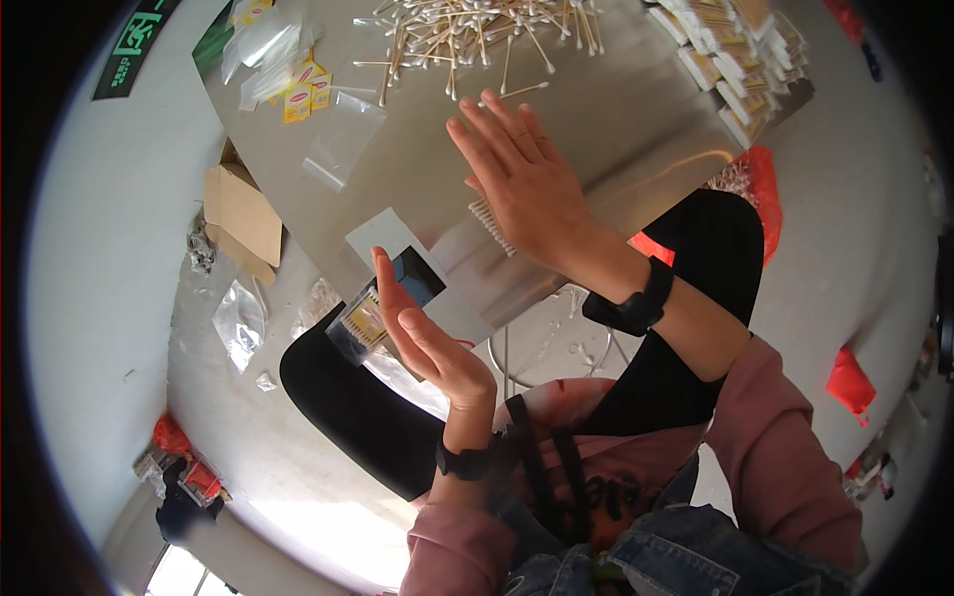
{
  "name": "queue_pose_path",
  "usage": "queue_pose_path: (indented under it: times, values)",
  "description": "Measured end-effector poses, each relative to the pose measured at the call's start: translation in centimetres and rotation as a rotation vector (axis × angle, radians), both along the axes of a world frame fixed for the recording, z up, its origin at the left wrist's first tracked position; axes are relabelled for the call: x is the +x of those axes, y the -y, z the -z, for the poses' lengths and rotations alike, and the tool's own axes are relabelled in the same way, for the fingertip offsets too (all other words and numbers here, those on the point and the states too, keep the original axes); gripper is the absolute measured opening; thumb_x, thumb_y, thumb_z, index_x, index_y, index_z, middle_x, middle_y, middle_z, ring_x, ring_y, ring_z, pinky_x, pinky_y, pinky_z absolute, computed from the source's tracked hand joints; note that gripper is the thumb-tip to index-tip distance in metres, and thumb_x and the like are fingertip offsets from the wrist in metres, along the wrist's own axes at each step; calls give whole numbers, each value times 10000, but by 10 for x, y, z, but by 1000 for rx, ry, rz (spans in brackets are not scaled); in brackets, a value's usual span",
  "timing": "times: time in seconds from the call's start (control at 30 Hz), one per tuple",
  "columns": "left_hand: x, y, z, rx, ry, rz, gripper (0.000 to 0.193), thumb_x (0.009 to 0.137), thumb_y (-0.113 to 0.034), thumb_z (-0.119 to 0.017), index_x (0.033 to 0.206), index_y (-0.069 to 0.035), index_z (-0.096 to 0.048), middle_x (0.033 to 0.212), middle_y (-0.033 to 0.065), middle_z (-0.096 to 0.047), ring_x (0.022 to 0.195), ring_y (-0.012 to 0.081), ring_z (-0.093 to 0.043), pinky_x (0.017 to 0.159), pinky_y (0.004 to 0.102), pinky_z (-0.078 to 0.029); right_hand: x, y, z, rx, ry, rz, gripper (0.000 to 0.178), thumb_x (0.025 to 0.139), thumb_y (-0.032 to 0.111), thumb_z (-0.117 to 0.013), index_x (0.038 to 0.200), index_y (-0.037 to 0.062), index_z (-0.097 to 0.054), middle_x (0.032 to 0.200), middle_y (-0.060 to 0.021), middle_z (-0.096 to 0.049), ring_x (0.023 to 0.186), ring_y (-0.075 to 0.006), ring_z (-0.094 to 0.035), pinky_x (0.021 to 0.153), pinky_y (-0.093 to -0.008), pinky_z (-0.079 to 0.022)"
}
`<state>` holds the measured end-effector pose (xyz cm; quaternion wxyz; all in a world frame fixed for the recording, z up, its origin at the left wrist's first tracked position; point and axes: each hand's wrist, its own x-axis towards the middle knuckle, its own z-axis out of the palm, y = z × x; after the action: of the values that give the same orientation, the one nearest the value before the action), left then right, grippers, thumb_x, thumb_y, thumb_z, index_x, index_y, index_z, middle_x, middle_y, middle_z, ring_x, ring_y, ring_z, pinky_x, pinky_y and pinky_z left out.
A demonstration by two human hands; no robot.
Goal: Placing cotton swabs into small plastic bags.
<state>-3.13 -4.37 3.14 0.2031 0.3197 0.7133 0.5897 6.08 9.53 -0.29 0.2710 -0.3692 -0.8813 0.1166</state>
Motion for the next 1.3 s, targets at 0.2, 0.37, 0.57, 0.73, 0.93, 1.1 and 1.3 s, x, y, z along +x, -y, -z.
queue_pose_path:
  times: [0.2,0.37,0.57,0.73,0.93,1.1,1.3]
  values:
    - [-27,15,-8,113,151,67,666,1090,-512,-305,1511,-3,-382,1591,141,-383,1498,248,-312,1243,421,-181,-5,-3,21,60,122,-64,519,944,70,-514,1453,-13,-450,1548,-170,-419,1479,-325,-342,1220,-471,-284]
    - [-35,5,12,215,310,23,644,1099,-482,-287,1534,-9,-339,1596,153,-373,1501,254,-306,1241,416,-176,-32,13,19,56,113,-85,532,922,50,-505,1449,-7,-463,1549,-145,-428,1478,-291,-352,1216,-451,-306]
    - [-26,-12,29,263,417,43,647,1105,-462,-263,1559,-1,-275,1624,176,-300,1529,258,-233,1245,418,-163,-63,32,16,-3,68,-120,529,914,38,-515,1441,15,-484,1539,-128,-449,1471,-289,-368,1206,-457,-328]
    - [-23,-15,31,277,471,62,643,1107,-446,-275,1562,7,-243,1634,177,-265,1537,270,-207,1250,405,-155,-76,36,14,-44,25,-120,539,895,32,-548,1432,31,-499,1533,-115,-463,1457,-295,-392,1201,-470,-335]
    - [-20,-12,28,324,512,17,671,1100,-475,-289,1557,13,-235,1633,186,-257,1539,281,-200,1252,409,-158,-75,36,10,24,120,-102,471,942,137,-547,1393,2,-538,1500,-144,-498,1445,-271,-412,1205,-436,-332]
    - [-18,-12,29,327,471,59,685,1095,-480,-303,1573,4,-217,1650,196,-216,1554,291,-151,1254,412,-152,-78,36,13,-19,65,-103,456,955,151,-540,1386,2,-544,1492,-143,-506,1439,-266,-422,1202,-426,-338]
    - [-8,30,12,135,457,-127,418,1100,-407,-338,1156,-25,-498,1044,143,-591,1020,226,-577,1155,482,-353,-74,33,17,29,111,-114,465,926,98,-548,1378,-10,-541,1477,-150,-512,1427,-277,-434,1196,-429,-345]
